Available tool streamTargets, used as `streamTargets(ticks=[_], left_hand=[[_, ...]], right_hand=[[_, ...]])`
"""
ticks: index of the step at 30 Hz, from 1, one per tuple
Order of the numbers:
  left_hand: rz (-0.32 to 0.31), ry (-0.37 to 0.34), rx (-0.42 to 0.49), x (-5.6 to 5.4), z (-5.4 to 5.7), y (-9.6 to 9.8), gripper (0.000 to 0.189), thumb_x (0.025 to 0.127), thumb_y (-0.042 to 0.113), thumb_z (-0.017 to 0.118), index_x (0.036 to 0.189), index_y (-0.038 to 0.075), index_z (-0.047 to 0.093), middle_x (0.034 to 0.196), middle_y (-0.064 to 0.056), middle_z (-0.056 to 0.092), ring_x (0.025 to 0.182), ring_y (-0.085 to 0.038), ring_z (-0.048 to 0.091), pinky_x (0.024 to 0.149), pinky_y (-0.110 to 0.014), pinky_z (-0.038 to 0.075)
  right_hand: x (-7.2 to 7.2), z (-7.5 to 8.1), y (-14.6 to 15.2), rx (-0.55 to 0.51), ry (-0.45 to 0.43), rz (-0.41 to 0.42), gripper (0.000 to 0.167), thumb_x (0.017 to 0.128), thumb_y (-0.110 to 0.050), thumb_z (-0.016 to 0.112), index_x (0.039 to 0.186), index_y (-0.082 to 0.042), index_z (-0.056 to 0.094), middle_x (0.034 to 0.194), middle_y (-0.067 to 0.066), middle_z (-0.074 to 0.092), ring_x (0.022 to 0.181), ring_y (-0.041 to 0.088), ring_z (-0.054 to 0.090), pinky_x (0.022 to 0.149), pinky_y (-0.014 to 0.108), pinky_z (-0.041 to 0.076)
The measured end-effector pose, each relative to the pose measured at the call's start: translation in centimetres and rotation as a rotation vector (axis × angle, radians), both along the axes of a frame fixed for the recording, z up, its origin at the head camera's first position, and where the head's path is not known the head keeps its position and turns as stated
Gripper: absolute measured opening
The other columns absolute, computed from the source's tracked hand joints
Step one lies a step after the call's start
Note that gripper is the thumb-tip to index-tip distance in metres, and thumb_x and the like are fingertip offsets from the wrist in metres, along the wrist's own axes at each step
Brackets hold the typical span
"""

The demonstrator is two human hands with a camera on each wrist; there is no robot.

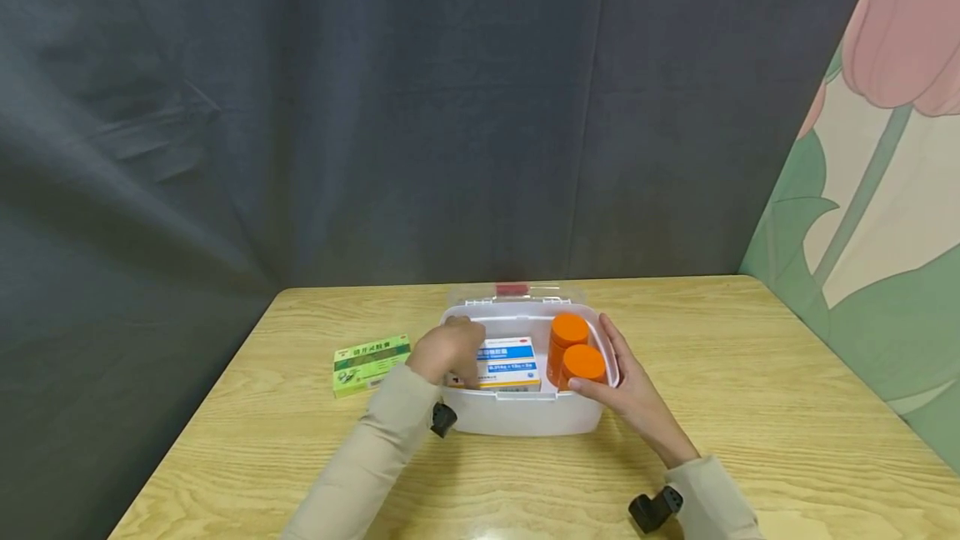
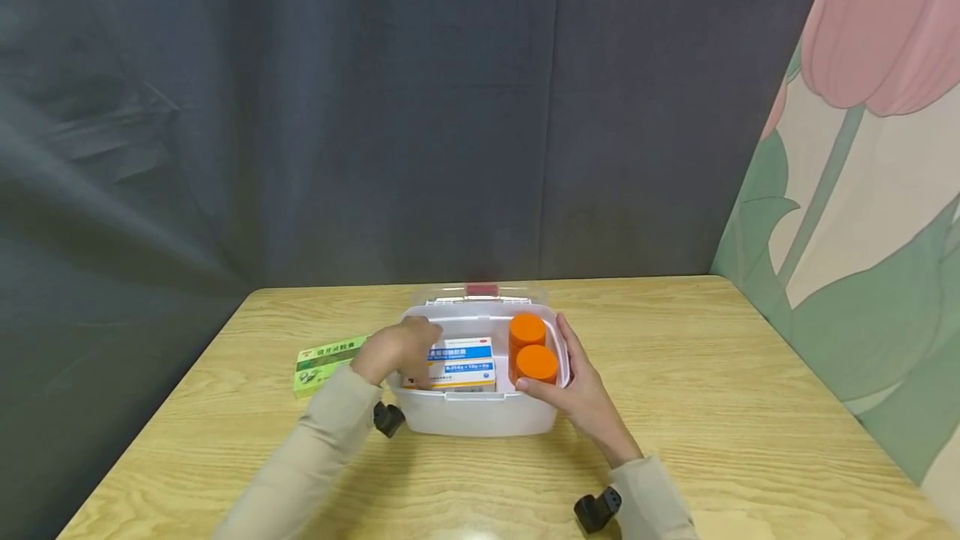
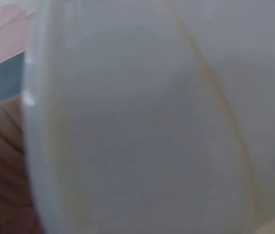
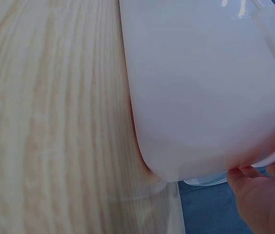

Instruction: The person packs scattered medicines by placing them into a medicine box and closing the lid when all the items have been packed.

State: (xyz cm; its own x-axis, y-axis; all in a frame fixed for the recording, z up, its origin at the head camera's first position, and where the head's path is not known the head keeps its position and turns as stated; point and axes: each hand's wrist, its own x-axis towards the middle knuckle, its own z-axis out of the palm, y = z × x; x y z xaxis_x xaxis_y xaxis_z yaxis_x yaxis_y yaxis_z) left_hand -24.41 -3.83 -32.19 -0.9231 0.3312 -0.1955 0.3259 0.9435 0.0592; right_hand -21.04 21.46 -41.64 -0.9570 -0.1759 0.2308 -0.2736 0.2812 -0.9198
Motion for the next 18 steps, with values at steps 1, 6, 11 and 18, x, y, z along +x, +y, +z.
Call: streamTargets(ticks=[1, 6, 11, 18], left_hand=[[-0.007, 0.002, 0.015, 0.0, 0.1, -0.1, 0.040, 0.068, 0.015, 0.087, 0.099, 0.006, 0.063, 0.087, -0.002, 0.052, 0.086, -0.019, 0.047, 0.079, -0.033, 0.048], [-0.055, 0.015, 0.086, -0.1, 0.0, -0.6, 0.054, 0.067, 0.019, 0.089, 0.112, 0.004, 0.063, 0.094, -0.002, 0.056, 0.090, -0.017, 0.049, 0.083, -0.034, 0.049], [-0.116, 0.043, 0.205, -0.3, -0.6, -1.5, 0.058, 0.069, 0.022, 0.088, 0.117, 0.002, 0.063, 0.105, -0.007, 0.059, 0.097, -0.020, 0.053, 0.087, -0.036, 0.049], [-0.175, 0.066, 0.351, -0.5, -0.8, -2.4, 0.053, 0.078, 0.021, 0.082, 0.122, 0.002, 0.060, 0.113, -0.013, 0.059, 0.104, -0.025, 0.053, 0.089, -0.040, 0.049]], right_hand=[[0.0, 0.0, 0.0, 0.000, 0.001, 0.000, 0.100, 0.086, -0.022, 0.075, 0.158, -0.019, 0.006, 0.161, 0.012, 0.007, 0.143, 0.041, 0.011, 0.104, 0.068, 0.020], [0.0, 0.0, 0.0, -0.010, 0.001, -0.001, 0.100, 0.086, -0.021, 0.075, 0.158, -0.019, 0.006, 0.161, 0.012, 0.007, 0.143, 0.041, 0.012, 0.104, 0.068, 0.020], [0.0, 0.0, -0.1, -0.021, 0.007, 0.002, 0.099, 0.086, -0.020, 0.075, 0.157, -0.018, 0.007, 0.161, 0.011, 0.007, 0.143, 0.040, 0.011, 0.104, 0.068, 0.019], [0.0, 0.0, -0.1, -0.011, 0.011, 0.001, 0.098, 0.086, -0.020, 0.075, 0.157, -0.017, 0.008, 0.161, 0.011, 0.008, 0.144, 0.039, 0.010, 0.104, 0.070, 0.017]])
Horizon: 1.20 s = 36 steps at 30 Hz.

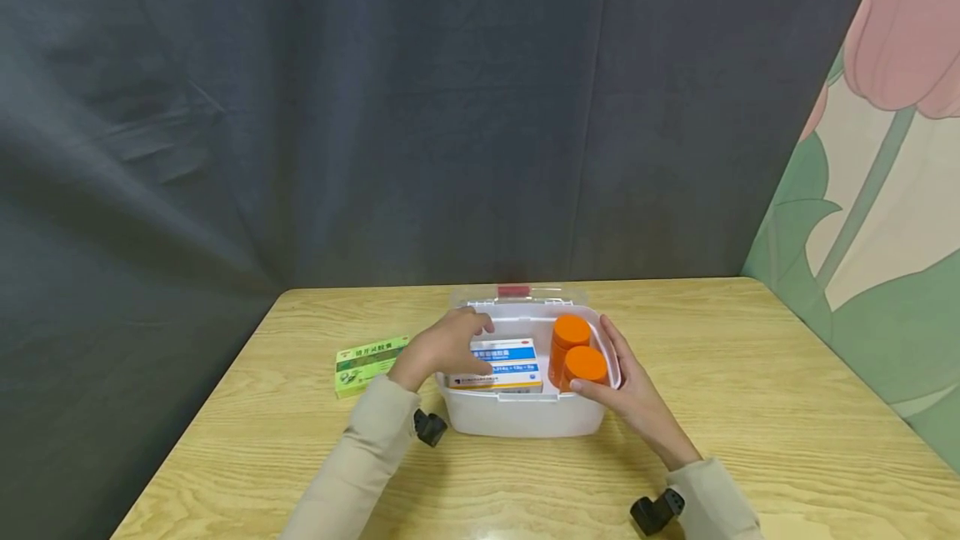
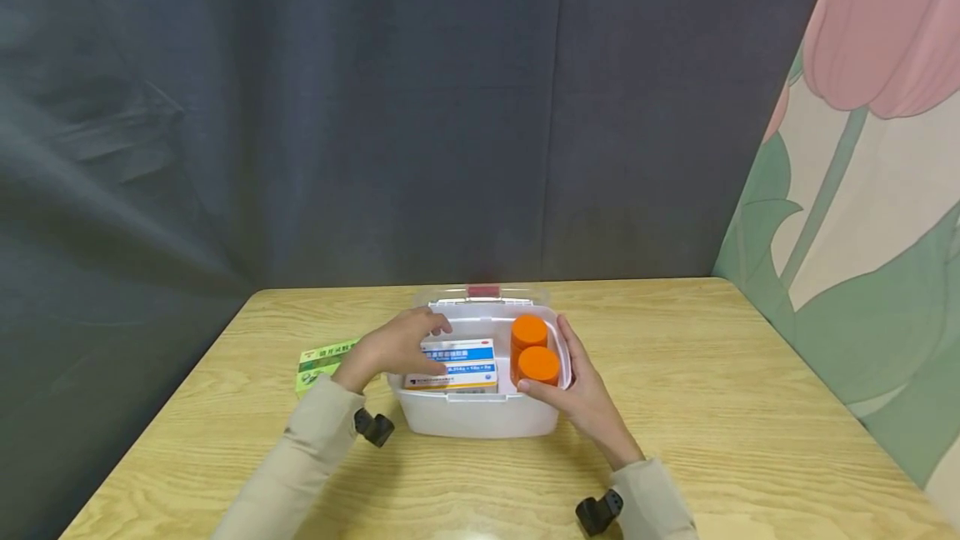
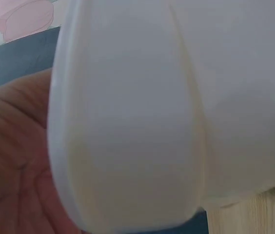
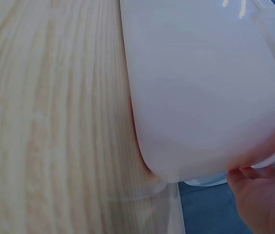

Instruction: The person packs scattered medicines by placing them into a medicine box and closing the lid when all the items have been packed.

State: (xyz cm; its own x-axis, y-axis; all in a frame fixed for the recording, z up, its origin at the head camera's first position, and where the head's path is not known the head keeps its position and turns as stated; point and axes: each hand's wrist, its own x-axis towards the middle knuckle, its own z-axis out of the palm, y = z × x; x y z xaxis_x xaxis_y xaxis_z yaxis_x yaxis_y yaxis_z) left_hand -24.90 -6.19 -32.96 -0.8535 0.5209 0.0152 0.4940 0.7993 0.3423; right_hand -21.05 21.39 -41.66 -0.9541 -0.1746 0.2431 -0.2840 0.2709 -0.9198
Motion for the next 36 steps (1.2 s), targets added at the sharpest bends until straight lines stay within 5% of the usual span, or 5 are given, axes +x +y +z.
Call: streamTargets(ticks=[14, 22, 36], left_hand=[[-0.115, 0.078, 0.274, -0.3, -0.2, -1.2, 0.033, 0.080, 0.017, 0.077, 0.107, 0.003, 0.064, 0.106, -0.012, 0.062, 0.102, -0.029, 0.055, 0.087, -0.041, 0.049], [-0.103, 0.065, 0.423, -0.2, 0.0, -1.7, 0.027, 0.081, 0.013, 0.076, 0.104, 0.005, 0.063, 0.104, -0.011, 0.062, 0.102, -0.033, 0.058, 0.088, -0.044, 0.051], [-0.054, 0.182, 0.525, -0.4, -0.2, -2.9, 0.036, 0.082, 0.015, 0.078, 0.111, 0.003, 0.062, 0.107, -0.013, 0.063, 0.101, -0.029, 0.059, 0.090, -0.043, 0.050]], right_hand=[[-0.1, -0.1, 0.0, -0.002, 0.009, 0.004, 0.097, 0.086, -0.020, 0.075, 0.157, -0.017, 0.008, 0.161, 0.012, 0.009, 0.143, 0.040, 0.011, 0.104, 0.069, 0.018], [-0.1, -0.2, 0.0, -0.009, 0.017, 0.007, 0.097, 0.086, -0.019, 0.075, 0.157, -0.017, 0.009, 0.160, 0.013, 0.010, 0.143, 0.041, 0.012, 0.104, 0.069, 0.018], [0.0, 0.0, 0.0, 0.006, 0.007, 0.001, 0.098, 0.086, -0.020, 0.075, 0.157, -0.018, 0.009, 0.161, 0.011, 0.010, 0.143, 0.040, 0.011, 0.104, 0.070, 0.017]])
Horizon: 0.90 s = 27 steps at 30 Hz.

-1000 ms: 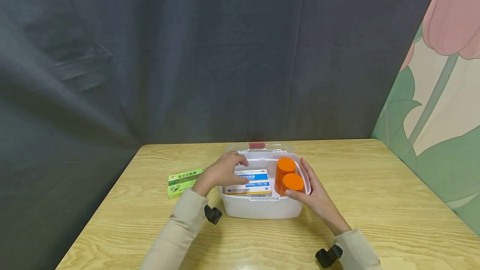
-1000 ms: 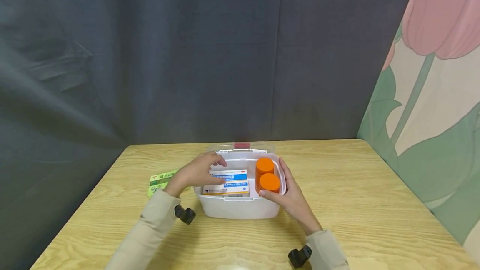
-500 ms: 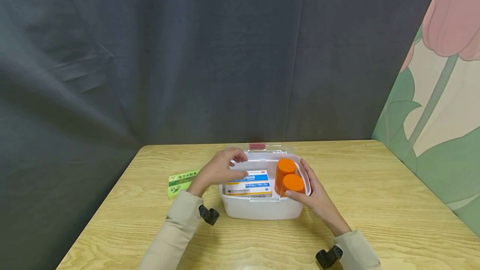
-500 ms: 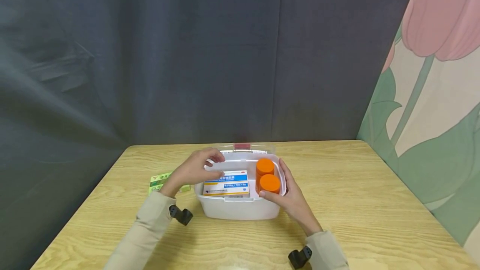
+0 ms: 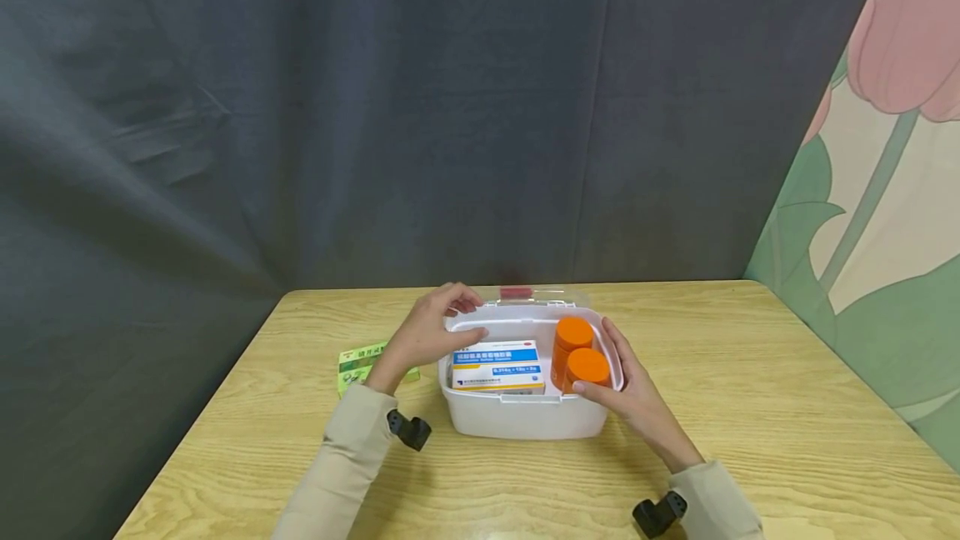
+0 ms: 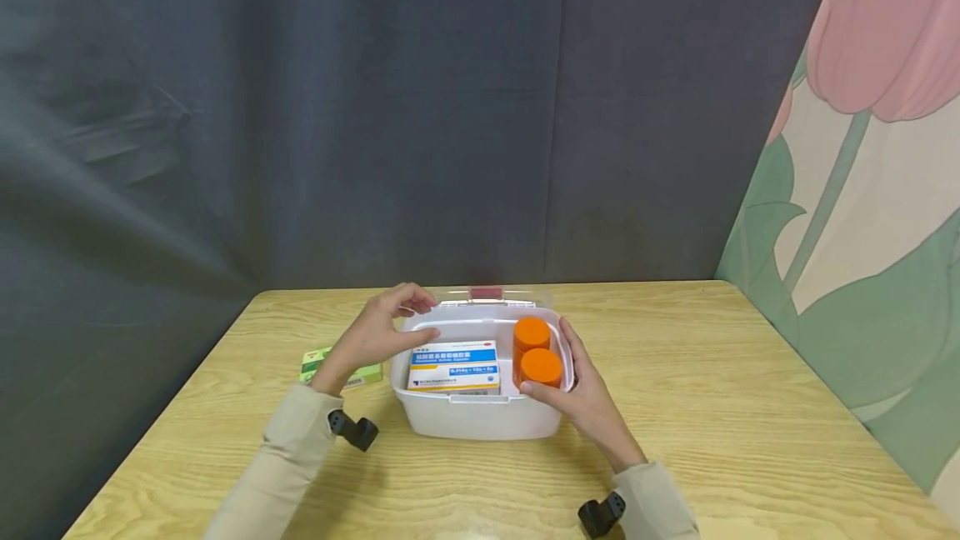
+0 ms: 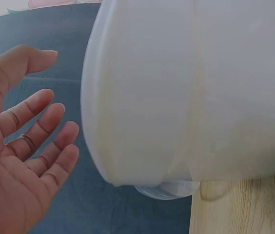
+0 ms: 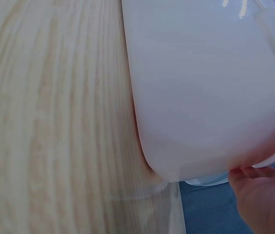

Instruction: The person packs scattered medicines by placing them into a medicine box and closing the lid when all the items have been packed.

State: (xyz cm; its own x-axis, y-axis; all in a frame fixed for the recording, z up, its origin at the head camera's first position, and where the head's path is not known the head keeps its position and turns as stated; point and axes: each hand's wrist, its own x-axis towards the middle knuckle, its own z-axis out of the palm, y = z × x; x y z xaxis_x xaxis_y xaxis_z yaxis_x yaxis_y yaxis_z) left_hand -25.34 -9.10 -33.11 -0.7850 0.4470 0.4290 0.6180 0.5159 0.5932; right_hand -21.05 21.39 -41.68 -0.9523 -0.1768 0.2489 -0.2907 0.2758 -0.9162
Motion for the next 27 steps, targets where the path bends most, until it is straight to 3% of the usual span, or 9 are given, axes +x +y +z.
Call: streamTargets(ticks=[8, 15, 27], left_hand=[[0.019, -0.002, 0.078, 0.1, -0.3, -0.9, 0.039, 0.082, 0.012, 0.079, 0.115, 0.004, 0.060, 0.109, -0.016, 0.060, 0.103, -0.034, 0.057, 0.091, -0.040, 0.050], [0.061, 0.015, 0.124, 0.5, -0.4, -1.8, 0.041, 0.081, 0.012, 0.080, 0.117, 0.006, 0.060, 0.110, -0.008, 0.058, 0.103, -0.027, 0.057, 0.092, -0.038, 0.050], [0.133, -0.005, 0.206, 1.2, -1.3, -4.9, 0.043, 0.081, 0.014, 0.080, 0.119, 0.008, 0.060, 0.113, -0.006, 0.058, 0.106, -0.026, 0.057, 0.092, -0.045, 0.050]], right_hand=[[0.0, -0.1, 0.2, 0.009, 0.004, -0.003, 0.098, 0.086, -0.020, 0.075, 0.157, -0.020, 0.008, 0.161, 0.012, 0.009, 0.143, 0.041, 0.011, 0.103, 0.071, 0.017], [0.0, -0.1, 0.2, 0.001, 0.002, -0.002, 0.098, 0.086, -0.020, 0.075, 0.157, -0.019, 0.009, 0.161, 0.012, 0.009, 0.143, 0.041, 0.011, 0.103, 0.071, 0.017], [0.1, -0.1, 0.1, -0.012, 0.007, 0.006, 0.098, 0.086, -0.019, 0.075, 0.157, -0.017, 0.009, 0.160, 0.012, 0.010, 0.143, 0.040, 0.013, 0.105, 0.069, 0.017]])
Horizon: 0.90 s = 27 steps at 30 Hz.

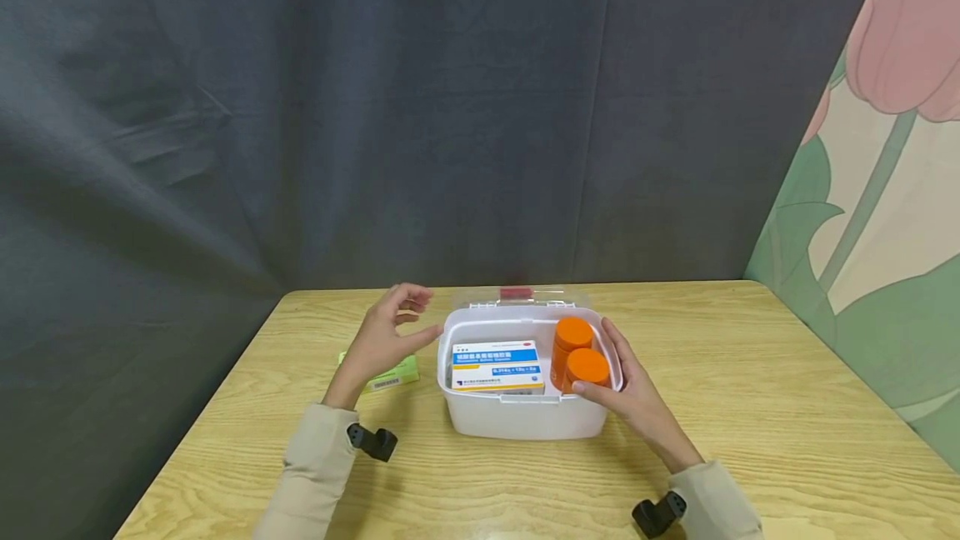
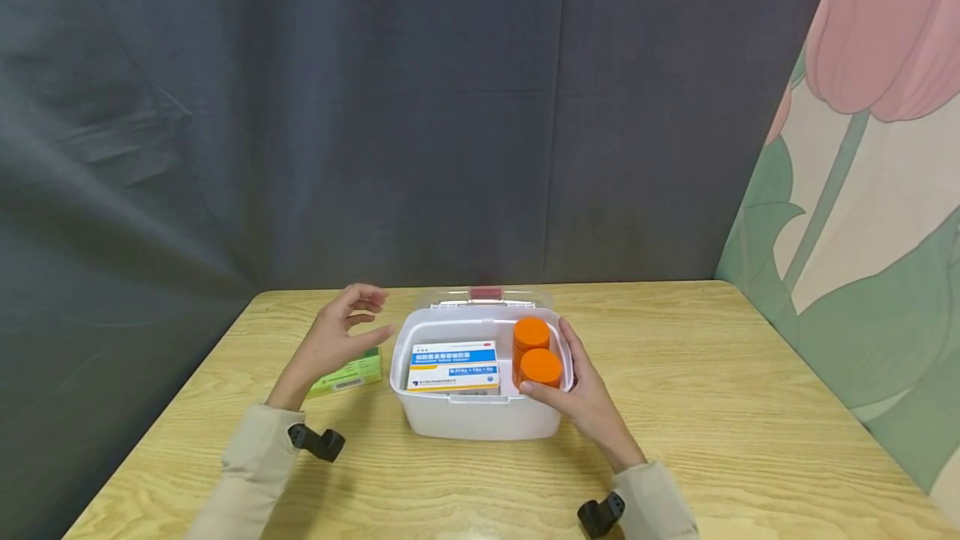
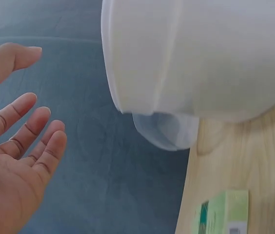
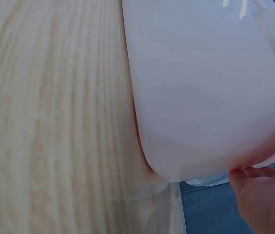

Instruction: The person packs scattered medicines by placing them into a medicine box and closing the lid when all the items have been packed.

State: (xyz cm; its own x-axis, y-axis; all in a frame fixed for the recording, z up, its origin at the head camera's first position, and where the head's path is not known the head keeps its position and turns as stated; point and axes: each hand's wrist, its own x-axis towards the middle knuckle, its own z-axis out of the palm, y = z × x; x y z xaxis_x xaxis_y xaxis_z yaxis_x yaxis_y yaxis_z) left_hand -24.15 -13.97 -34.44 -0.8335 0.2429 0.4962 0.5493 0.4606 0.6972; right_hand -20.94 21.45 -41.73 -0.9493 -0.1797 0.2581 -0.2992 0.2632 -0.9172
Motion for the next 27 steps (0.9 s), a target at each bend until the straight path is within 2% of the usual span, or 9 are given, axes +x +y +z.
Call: streamTargets(ticks=[5, 9, 15, 17, 22, 27], left_hand=[[0.025, -0.018, 0.017, 0.4, -0.5, -1.3, 0.045, 0.082, 0.015, 0.080, 0.121, 0.008, 0.059, 0.116, -0.009, 0.058, 0.108, -0.028, 0.056, 0.093, -0.046, 0.049], [0.047, -0.025, 0.038, 1.0, -0.5, -2.2, 0.046, 0.082, 0.009, 0.079, 0.122, 0.003, 0.057, 0.117, -0.014, 0.057, 0.109, -0.034, 0.054, 0.094, -0.052, 0.047], [0.072, -0.026, 0.063, 4.1, 1.5, -2.8, 0.042, 0.083, -0.004, 0.073, 0.120, -0.007, 0.054, 0.115, -0.022, 0.055, 0.107, -0.041, 0.052, 0.093, -0.057, 0.045], [0.079, -0.017, 0.076, 4.6, 1.6, -3.3, 0.041, 0.083, -0.005, 0.072, 0.119, -0.009, 0.053, 0.115, -0.023, 0.055, 0.106, -0.042, 0.052, 0.093, -0.058, 0.045], [0.128, 0.005, 0.070, 4.7, 0.6, -4.9, 0.042, 0.084, -0.006, 0.071, 0.121, -0.009, 0.052, 0.118, -0.023, 0.055, 0.105, -0.037, 0.052, 0.091, -0.052, 0.047], [0.169, -0.016, 0.076, 3.4, -1.9, -7.0, 0.045, 0.085, 0.001, 0.073, 0.125, -0.002, 0.053, 0.121, -0.016, 0.055, 0.105, -0.026, 0.051, 0.092, -0.042, 0.049]], right_hand=[[0.0, 0.1, 0.0, 0.008, 0.002, -0.002, 0.097, 0.086, -0.019, 0.075, 0.157, -0.018, 0.009, 0.161, 0.012, 0.010, 0.143, 0.041, 0.012, 0.104, 0.070, 0.017], [0.0, 0.2, 0.0, 0.011, 0.000, -0.004, 0.097, 0.086, -0.019, 0.075, 0.157, -0.018, 0.009, 0.161, 0.012, 0.010, 0.143, 0.041, 0.012, 0.104, 0.070, 0.017], [0.0, 0.3, 0.0, 0.011, -0.007, -0.009, 0.098, 0.086, -0.019, 0.075, 0.157, -0.017, 0.008, 0.160, 0.013, 0.009, 0.143, 0.041, 0.012, 0.104, 0.070, 0.017], [0.0, 0.3, -0.1, 0.007, -0.007, -0.006, 0.098, 0.086, -0.018, 0.075, 0.157, -0.017, 0.008, 0.160, 0.013, 0.009, 0.143, 0.041, 0.012, 0.104, 0.070, 0.017], [-0.1, 0.3, -0.1, 0.001, -0.007, 0.000, 0.098, 0.086, -0.019, 0.075, 0.157, -0.017, 0.008, 0.161, 0.013, 0.009, 0.143, 0.040, 0.011, 0.105, 0.069, 0.016], [0.0, 0.2, -0.1, 0.008, -0.017, -0.006, 0.098, 0.086, -0.020, 0.075, 0.157, -0.018, 0.008, 0.161, 0.012, 0.008, 0.143, 0.041, 0.010, 0.104, 0.071, 0.015]])
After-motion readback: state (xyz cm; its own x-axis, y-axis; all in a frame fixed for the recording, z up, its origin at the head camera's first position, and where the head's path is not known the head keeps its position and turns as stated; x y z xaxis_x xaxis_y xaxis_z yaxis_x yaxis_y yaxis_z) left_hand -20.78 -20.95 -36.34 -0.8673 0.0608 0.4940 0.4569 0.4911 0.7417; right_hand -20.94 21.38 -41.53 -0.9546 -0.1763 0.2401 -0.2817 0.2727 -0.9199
